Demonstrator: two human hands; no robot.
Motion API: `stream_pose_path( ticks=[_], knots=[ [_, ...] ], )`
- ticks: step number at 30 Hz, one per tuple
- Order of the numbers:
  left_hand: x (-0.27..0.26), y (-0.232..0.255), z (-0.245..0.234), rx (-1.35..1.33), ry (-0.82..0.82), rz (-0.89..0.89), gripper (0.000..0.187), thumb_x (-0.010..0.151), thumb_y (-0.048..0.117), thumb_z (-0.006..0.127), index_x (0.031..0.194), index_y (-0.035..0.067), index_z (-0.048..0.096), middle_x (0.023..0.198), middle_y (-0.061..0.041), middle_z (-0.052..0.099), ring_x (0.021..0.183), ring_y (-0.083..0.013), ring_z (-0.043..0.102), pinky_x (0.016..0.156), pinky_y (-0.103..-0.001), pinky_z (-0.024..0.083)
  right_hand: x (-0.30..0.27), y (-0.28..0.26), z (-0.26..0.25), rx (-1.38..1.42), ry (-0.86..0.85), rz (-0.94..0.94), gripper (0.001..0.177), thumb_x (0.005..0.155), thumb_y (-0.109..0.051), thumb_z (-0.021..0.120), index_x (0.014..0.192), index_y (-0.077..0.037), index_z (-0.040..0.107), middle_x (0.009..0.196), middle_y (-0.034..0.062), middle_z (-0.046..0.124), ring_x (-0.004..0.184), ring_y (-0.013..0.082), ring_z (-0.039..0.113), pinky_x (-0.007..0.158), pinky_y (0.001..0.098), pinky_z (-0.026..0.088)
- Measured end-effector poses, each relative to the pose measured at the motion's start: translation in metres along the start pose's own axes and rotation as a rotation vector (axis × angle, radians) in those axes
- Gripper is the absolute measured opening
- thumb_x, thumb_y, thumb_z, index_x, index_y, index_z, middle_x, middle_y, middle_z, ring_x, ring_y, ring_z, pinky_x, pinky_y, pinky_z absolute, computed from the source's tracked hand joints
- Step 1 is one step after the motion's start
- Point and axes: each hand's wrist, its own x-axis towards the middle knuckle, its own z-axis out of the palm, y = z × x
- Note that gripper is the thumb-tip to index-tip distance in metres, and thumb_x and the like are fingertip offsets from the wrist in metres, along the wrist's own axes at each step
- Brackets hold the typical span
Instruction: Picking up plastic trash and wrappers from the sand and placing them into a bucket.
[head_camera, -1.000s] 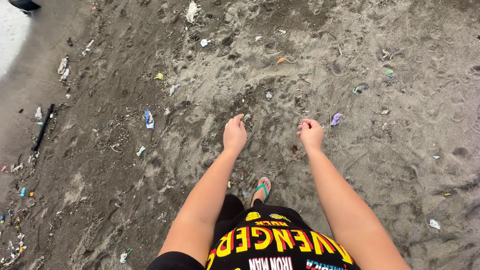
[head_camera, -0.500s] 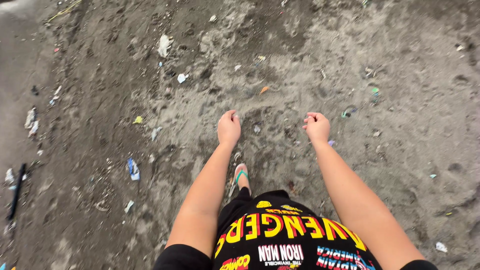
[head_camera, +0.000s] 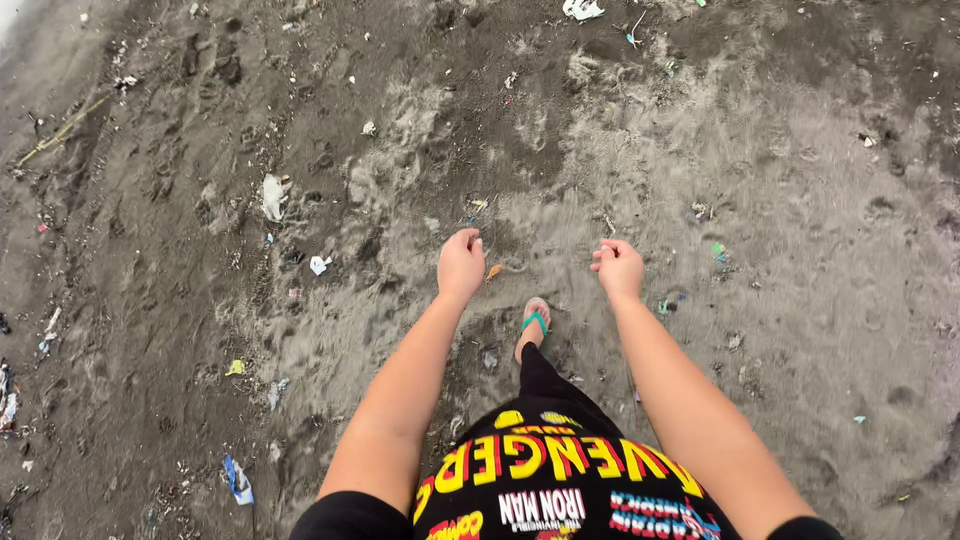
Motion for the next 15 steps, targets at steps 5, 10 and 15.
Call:
stream_pose_path(
  ticks=[5,10,15],
  knots=[
    [0.158,0.071,0.012,0.019,0.029,-0.079,0.028,0.095,0.022,0.062,0.118,0.009,0.070,0.109,-0.014,0.073,0.103,-0.0322,0.068,0.090,-0.043,0.052,0.166,-0.123,0.035,-0.007,-0.062,-0.070,0.023,0.103,-0.015,0.056,0.118,-0.002,0.068,0.092,0.0079,0.073,0.066,0.0139,0.068,0.062,0.0308,0.053],
    [0.264,0.098,0.021,-0.013,0.031,-0.129,0.028,0.098,0.022,0.060,0.119,0.007,0.069,0.108,-0.013,0.073,0.099,-0.0312,0.070,0.088,-0.042,0.054,0.274,-0.197,0.085,0.006,-0.139,-0.180,0.024,0.101,-0.011,0.054,0.118,-0.002,0.069,0.093,0.0068,0.074,0.066,0.0115,0.068,0.062,0.0291,0.054],
    [0.394,0.085,0.041,0.033,0.098,-0.129,0.027,0.096,0.023,0.063,0.115,0.007,0.072,0.105,-0.014,0.073,0.098,-0.0318,0.070,0.086,-0.042,0.054,0.377,-0.250,0.159,0.132,-0.195,-0.082,0.022,0.101,-0.010,0.055,0.116,-0.002,0.069,0.090,0.0075,0.071,0.061,0.0142,0.065,0.058,0.0316,0.055]
  ],
)
